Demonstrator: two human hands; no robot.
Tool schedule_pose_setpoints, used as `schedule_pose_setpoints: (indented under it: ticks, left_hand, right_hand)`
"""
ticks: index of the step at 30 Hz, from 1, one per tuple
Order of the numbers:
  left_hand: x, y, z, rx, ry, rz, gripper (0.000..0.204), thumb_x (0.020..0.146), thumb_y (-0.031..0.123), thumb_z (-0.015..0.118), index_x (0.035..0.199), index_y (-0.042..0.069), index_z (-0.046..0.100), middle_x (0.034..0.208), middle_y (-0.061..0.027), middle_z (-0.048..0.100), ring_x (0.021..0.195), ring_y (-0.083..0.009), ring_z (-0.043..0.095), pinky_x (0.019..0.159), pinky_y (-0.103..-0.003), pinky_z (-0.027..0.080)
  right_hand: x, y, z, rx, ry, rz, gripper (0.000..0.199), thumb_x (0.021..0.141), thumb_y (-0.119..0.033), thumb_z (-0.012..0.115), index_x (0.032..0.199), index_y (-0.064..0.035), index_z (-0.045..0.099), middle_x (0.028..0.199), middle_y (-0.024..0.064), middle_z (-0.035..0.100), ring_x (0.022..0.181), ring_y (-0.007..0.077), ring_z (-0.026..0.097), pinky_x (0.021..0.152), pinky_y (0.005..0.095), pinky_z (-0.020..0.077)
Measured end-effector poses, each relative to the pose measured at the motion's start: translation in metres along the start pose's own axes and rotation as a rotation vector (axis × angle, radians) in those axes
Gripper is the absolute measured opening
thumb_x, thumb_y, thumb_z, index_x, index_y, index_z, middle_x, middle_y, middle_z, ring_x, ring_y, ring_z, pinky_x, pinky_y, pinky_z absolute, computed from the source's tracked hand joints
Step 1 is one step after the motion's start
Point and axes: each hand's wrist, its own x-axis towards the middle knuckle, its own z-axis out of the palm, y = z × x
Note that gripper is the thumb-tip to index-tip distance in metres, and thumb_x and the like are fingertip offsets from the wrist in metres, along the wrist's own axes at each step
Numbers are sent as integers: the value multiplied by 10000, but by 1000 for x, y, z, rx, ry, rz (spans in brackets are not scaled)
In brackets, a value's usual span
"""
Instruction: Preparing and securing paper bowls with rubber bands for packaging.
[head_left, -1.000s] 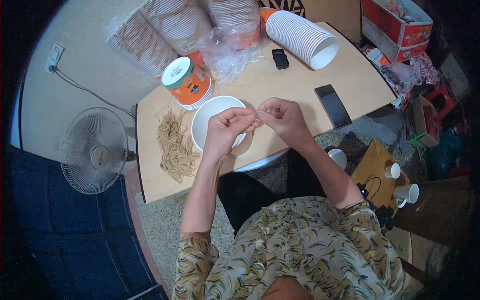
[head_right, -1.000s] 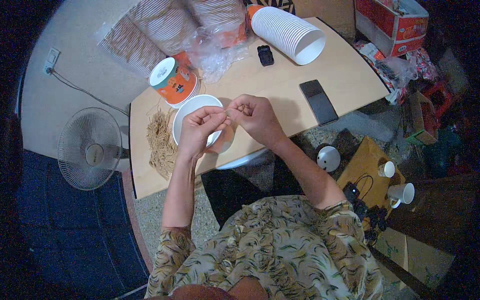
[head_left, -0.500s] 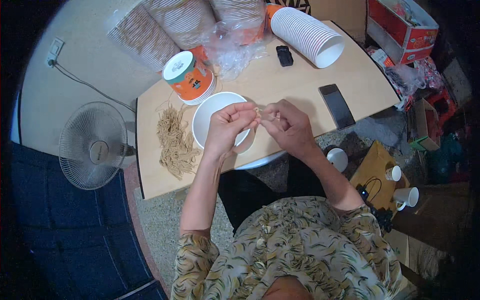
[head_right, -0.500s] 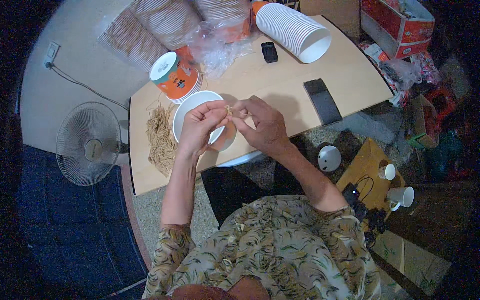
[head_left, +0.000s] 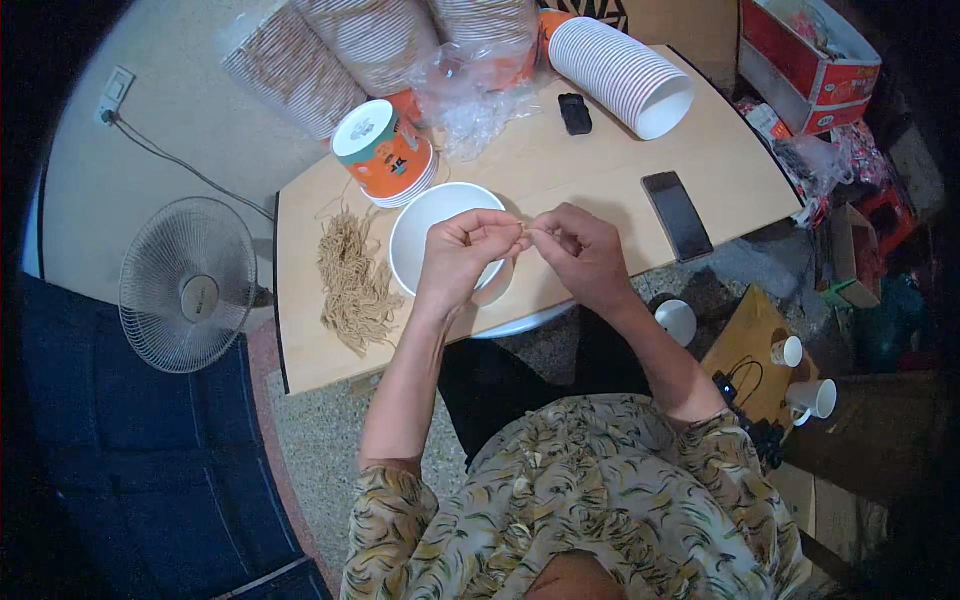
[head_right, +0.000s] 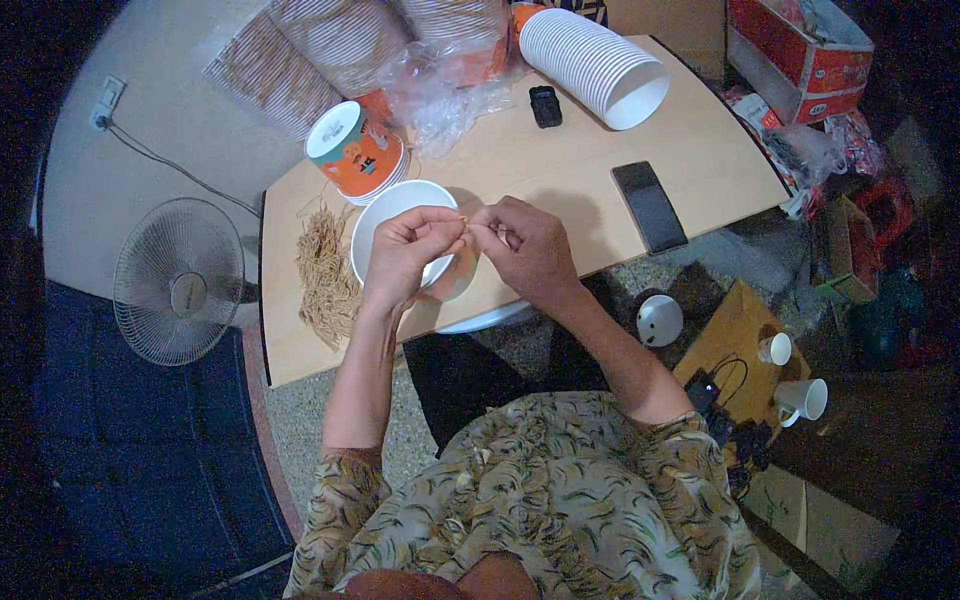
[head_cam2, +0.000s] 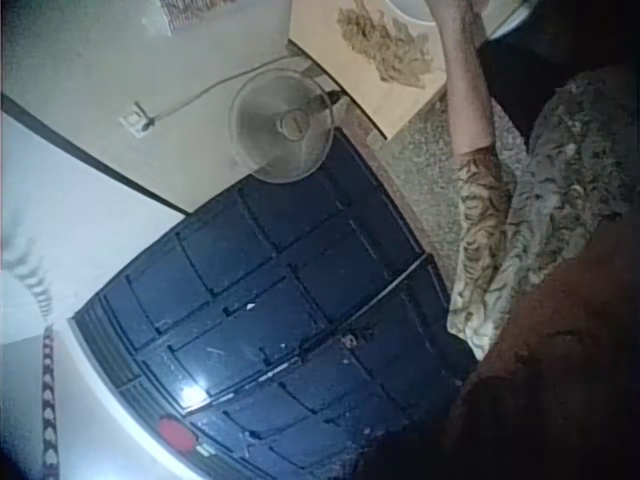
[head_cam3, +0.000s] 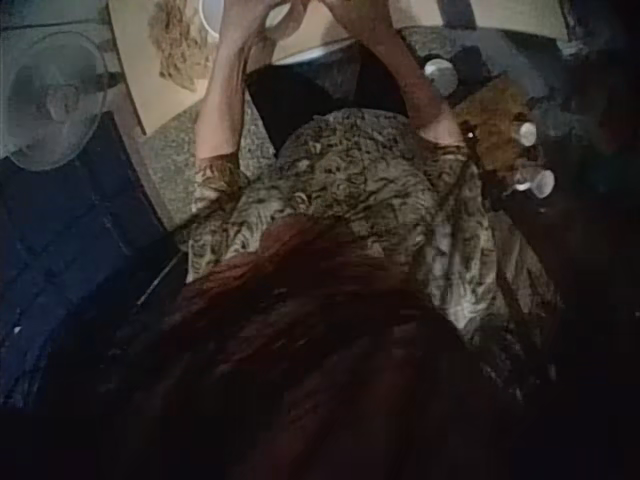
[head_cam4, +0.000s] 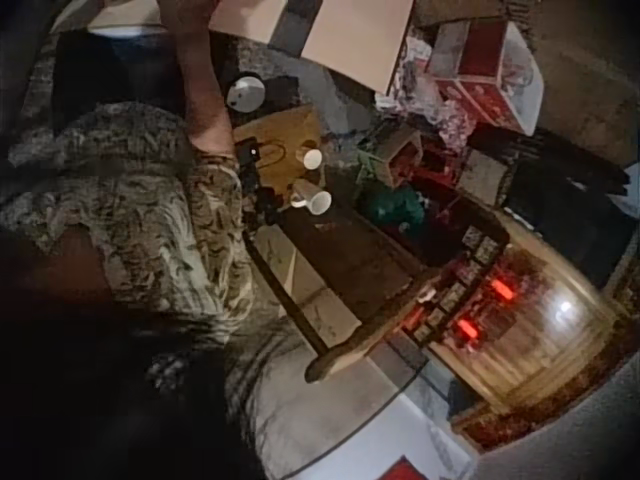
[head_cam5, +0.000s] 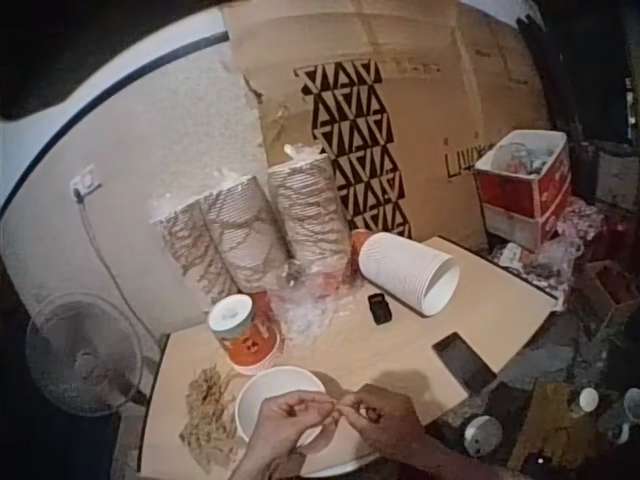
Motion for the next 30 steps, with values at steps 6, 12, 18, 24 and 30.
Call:
schedule_pose_setpoints:
  ticks: [6,12,18,24,30]
  left_hand:
    - [-3,0,6,60,-26,74,149,880,-20,688,1022,-62,683,914,-126,728,848,-160,717,776,-246,579]
    - [-5,1,4,115,-40,75,204,859,-19,713,1055,-70,683,947,-138,736,873,-155,717,797,-244,582]
    - [-5,1,3,153,-71,69,211,861,-9,726,1059,-71,686,950,-146,738,877,-159,720,794,-249,586]
    - [-5,-3,4,101,-40,133,135,883,13,706,1009,-34,720,866,-98,738,765,-118,694,689,-232,558]
    - [-5,0,1,80,-65,69,114,894,11,689,1003,-18,704,873,-84,733,772,-107,686,706,-241,557]
  right_hand:
    - [4,1,-3,261,-111,278,66,901,-79,684,912,-14,682,768,-41,639,621,0,468,532,202,365]
    - [6,7,-8,422,-155,368,110,904,-144,687,895,-35,684,777,-42,639,620,4,469,531,190,346]
    - [6,2,-10,426,-166,427,137,897,-182,698,887,-45,682,727,-63,593,582,0,426,512,193,318]
    - [7,1,-11,410,-162,389,115,908,-151,677,921,-37,683,723,-50,585,562,7,422,490,188,303]
    - [14,0,-12,467,-173,507,168,930,-149,636,1031,-20,674,710,-31,557,526,12,387,454,179,257]
